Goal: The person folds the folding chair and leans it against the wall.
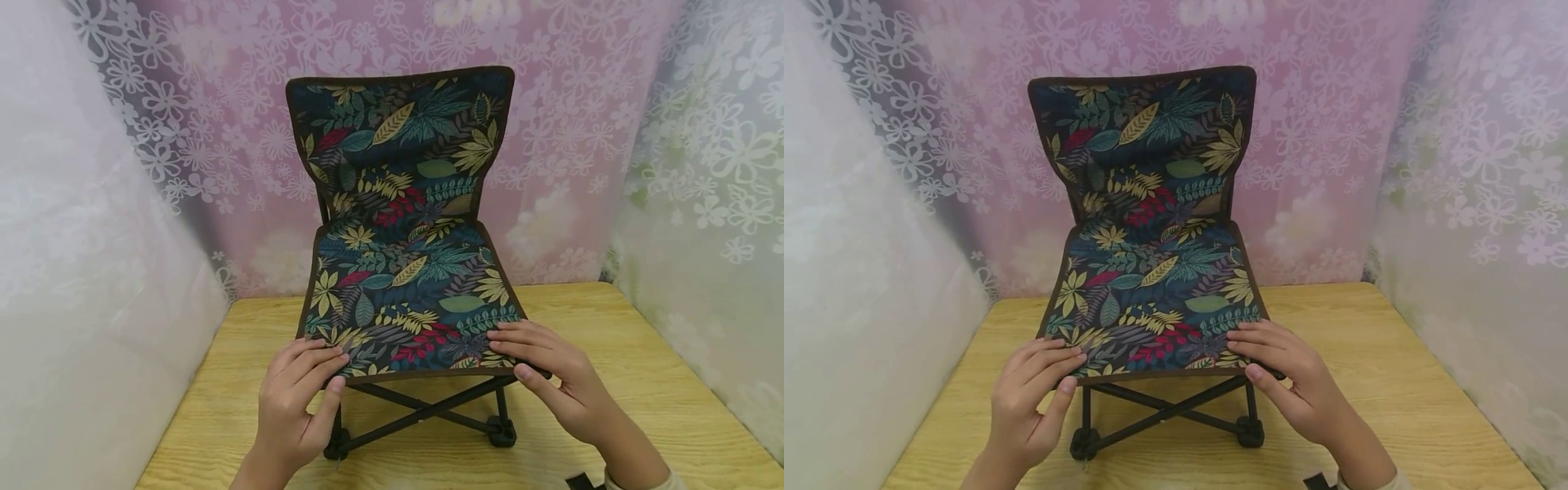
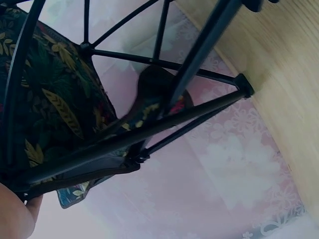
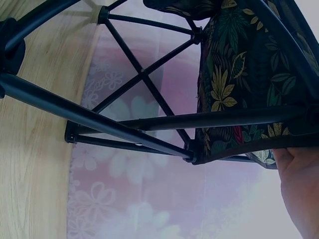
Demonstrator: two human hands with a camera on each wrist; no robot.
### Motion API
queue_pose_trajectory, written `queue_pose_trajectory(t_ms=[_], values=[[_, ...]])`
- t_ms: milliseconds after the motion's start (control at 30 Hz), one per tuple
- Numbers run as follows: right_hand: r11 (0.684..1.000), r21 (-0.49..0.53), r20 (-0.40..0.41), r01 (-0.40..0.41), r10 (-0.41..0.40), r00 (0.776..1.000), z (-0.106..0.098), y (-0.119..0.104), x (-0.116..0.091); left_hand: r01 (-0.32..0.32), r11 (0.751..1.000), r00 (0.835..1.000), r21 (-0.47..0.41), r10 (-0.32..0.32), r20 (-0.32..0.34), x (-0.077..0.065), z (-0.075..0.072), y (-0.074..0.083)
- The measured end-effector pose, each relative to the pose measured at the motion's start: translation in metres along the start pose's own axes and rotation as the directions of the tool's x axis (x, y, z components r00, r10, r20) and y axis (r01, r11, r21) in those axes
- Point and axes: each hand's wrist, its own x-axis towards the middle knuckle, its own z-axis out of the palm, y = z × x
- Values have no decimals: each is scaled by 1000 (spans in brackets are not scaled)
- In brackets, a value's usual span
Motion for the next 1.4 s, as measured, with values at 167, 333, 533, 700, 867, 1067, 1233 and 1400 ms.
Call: queue_pose_trajectory(t_ms=[167,333,533,700,867,1067,1233,1400], values=[[1000,5,-3,-2,3,1000,-1,-1,-1,-17,998,1000,-53,17,-11,-2,0,-3],[1000,20,-24,20,-19,1000,1,-1,-4,-12,997,1000,-75,12,-2,-3,-1,-4],[997,32,-63,65,-63,996,3,-2,-3,-26,994,1000,-103,26,-8,-4,-3,-6],[997,-7,-82,72,-72,994,3,-2,-3,-44,991,999,-127,42,-18,-4,-3,-8],[997,-26,-74,69,-70,995,3,-2,-6,-69,988,997,-142,64,-42,-5,-2,-9],[997,-18,-56,78,-79,995,2,-1,-5,-83,985,995,-152,73,-72,-4,-3,-10],[998,-13,-70,69,-69,995,2,-2,-5,-89,983,994,-160,77,-83,-4,-4,-11],[997,16,-122,80,-78,989,4,-4,-5,-79,980,994,-180,65,-84,-6,-2,-10]])
